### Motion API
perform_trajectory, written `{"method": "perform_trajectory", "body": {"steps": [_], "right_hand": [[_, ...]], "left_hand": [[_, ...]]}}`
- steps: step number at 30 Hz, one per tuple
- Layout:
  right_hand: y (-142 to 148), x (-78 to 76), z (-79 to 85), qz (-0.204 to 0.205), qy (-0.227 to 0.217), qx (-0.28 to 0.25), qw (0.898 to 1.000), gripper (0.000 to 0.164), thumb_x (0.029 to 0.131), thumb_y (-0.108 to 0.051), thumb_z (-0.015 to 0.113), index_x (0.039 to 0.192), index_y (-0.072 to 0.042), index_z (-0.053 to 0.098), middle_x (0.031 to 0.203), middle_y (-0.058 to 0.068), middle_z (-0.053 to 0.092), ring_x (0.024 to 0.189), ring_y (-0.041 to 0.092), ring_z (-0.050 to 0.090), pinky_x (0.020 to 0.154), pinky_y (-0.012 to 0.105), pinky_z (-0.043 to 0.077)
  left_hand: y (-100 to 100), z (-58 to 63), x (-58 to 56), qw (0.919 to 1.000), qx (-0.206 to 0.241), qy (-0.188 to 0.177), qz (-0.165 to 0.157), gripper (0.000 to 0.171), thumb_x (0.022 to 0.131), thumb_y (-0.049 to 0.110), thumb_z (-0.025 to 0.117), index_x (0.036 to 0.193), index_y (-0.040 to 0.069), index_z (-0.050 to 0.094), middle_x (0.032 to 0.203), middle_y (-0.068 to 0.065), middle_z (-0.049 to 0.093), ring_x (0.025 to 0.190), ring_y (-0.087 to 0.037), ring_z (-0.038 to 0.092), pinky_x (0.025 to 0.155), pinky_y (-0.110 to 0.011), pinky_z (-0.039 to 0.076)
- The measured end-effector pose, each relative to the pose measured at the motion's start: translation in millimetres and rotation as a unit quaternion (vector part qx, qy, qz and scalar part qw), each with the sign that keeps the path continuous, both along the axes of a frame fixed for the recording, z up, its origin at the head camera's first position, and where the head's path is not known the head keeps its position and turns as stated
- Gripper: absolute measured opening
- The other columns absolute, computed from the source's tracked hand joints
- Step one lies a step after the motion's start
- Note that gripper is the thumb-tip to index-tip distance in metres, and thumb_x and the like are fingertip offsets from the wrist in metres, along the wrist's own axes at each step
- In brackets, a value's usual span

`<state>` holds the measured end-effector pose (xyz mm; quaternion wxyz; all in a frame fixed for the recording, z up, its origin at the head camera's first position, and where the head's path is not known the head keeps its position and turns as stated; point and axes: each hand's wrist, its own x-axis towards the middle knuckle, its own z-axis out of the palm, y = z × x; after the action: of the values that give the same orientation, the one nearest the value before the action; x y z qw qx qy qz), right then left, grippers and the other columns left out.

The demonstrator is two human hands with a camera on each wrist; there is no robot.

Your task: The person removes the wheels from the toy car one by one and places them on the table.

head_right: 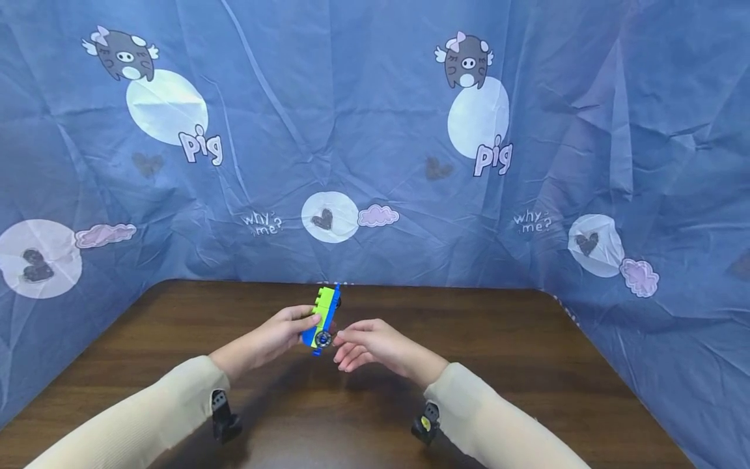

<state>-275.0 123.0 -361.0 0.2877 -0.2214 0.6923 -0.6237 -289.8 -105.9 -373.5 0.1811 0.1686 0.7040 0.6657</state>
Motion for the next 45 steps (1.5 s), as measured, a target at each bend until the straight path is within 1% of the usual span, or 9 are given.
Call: {"method": "perform_trajectory", "body": {"steps": [4, 10, 13, 19, 24, 32, 36, 41, 45], "right_hand": [[-4, 3.6, -0.4, -0.012, 0.002, -0.017, 1.000, 0.035, 0.098, -0.014, 0.055, 0.118, 0.014, 0.052, 0.086, 0.008, 0.072, 0.076, 0.016, 0.071, 0.077, 0.035, 0.058], [-8, 7.2, 2.8, -0.014, 0.021, -0.018, 1.000, 0.029, 0.095, -0.008, 0.058, 0.116, 0.011, 0.050, 0.087, 0.009, 0.071, 0.078, 0.018, 0.070, 0.079, 0.036, 0.058], [-11, 8.5, 3.6, -0.021, 0.035, -0.015, 0.999, 0.026, 0.093, -0.005, 0.060, 0.112, 0.009, 0.051, 0.088, 0.013, 0.071, 0.076, 0.019, 0.070, 0.078, 0.037, 0.058], [-18, 10.7, 2.8, -0.030, 0.083, 0.005, 0.996, 0.019, 0.091, -0.007, 0.065, 0.099, 0.004, 0.052, 0.091, 0.024, 0.071, 0.071, 0.018, 0.070, 0.075, 0.043, 0.059], [-23, 11.5, 1.8, -0.044, 0.130, 0.033, 0.990, 0.019, 0.092, -0.012, 0.066, 0.092, 0.003, 0.055, 0.083, 0.021, 0.071, 0.064, 0.018, 0.068, 0.070, 0.043, 0.059], [-26, 12.2, 3.0, -0.051, 0.190, 0.058, 0.979, 0.023, 0.092, -0.017, 0.066, 0.085, 0.004, 0.058, 0.078, 0.022, 0.069, 0.065, 0.034, 0.067, 0.069, 0.060, 0.054], [-26, 11.0, 2.3, -0.060, 0.217, 0.073, 0.972, 0.025, 0.092, -0.020, 0.067, 0.082, 0.002, 0.059, 0.076, 0.018, 0.069, 0.063, 0.026, 0.066, 0.066, 0.053, 0.056], [-27, 10.0, 0.5, -0.078, 0.249, 0.100, 0.960, 0.028, 0.091, -0.023, 0.069, 0.077, -0.001, 0.060, 0.071, 0.012, 0.069, 0.058, 0.015, 0.063, 0.058, 0.034, 0.057], [-28, 9.8, -0.6, -0.091, 0.278, 0.106, 0.950, 0.029, 0.090, -0.024, 0.070, 0.075, -0.001, 0.062, 0.068, 0.011, 0.068, 0.056, 0.014, 0.062, 0.055, 0.031, 0.056]], "left_hand": [[1, -1.0, 1.7, 0.9997, 0.019, 0.011, -0.006, 0.049, 0.103, 0.017, 0.044, 0.138, -0.016, 0.033, 0.131, -0.033, 0.052, 0.100, -0.013, 0.063, 0.096, -0.032, 0.050], [3, 2.1, 3.4, 0.9995, 0.024, 0.020, -0.003, 0.050, 0.103, 0.017, 0.045, 0.138, -0.016, 0.033, 0.122, -0.023, 0.060, 0.099, -0.012, 0.063, 0.098, -0.034, 0.049], [4, 4.3, 4.9, 0.9996, 0.021, 0.019, 0.002, 0.049, 0.103, 0.017, 0.044, 0.139, -0.015, 0.033, 0.124, -0.028, 0.057, 0.099, -0.011, 0.062, 0.100, -0.036, 0.048], [8, 5.3, 7.0, 0.9996, 0.016, 0.021, 0.005, 0.050, 0.103, 0.018, 0.045, 0.139, -0.015, 0.034, 0.120, -0.021, 0.058, 0.098, -0.011, 0.061, 0.101, -0.037, 0.047], [10, 4.9, 8.8, 0.9995, 0.018, 0.024, 0.002, 0.049, 0.103, 0.018, 0.044, 0.138, -0.015, 0.035, 0.114, -0.013, 0.060, 0.097, -0.010, 0.061, 0.097, -0.032, 0.049], [11, 5.2, 10.6, 0.9996, 0.020, 0.021, 0.000, 0.050, 0.103, 0.019, 0.044, 0.139, -0.015, 0.034, 0.118, -0.015, 0.059, 0.099, -0.010, 0.060, 0.101, -0.037, 0.046], [11, 5.2, 10.6, 0.9996, 0.022, 0.019, 0.001, 0.052, 0.103, 0.021, 0.045, 0.139, -0.014, 0.034, 0.118, -0.015, 0.060, 0.099, -0.010, 0.061, 0.102, -0.038, 0.046], [12, 4.7, 12.3, 0.9994, 0.026, 0.020, 0.000, 0.050, 0.104, 0.019, 0.043, 0.139, -0.014, 0.033, 0.112, -0.010, 0.061, 0.097, -0.009, 0.061, 0.096, -0.032, 0.048], [14, 4.8, 12.8, 0.9995, 0.024, 0.018, 0.011, 0.048, 0.104, 0.018, 0.041, 0.140, -0.013, 0.033, 0.113, -0.011, 0.060, 0.097, -0.009, 0.060, 0.097, -0.032, 0.047]]}}
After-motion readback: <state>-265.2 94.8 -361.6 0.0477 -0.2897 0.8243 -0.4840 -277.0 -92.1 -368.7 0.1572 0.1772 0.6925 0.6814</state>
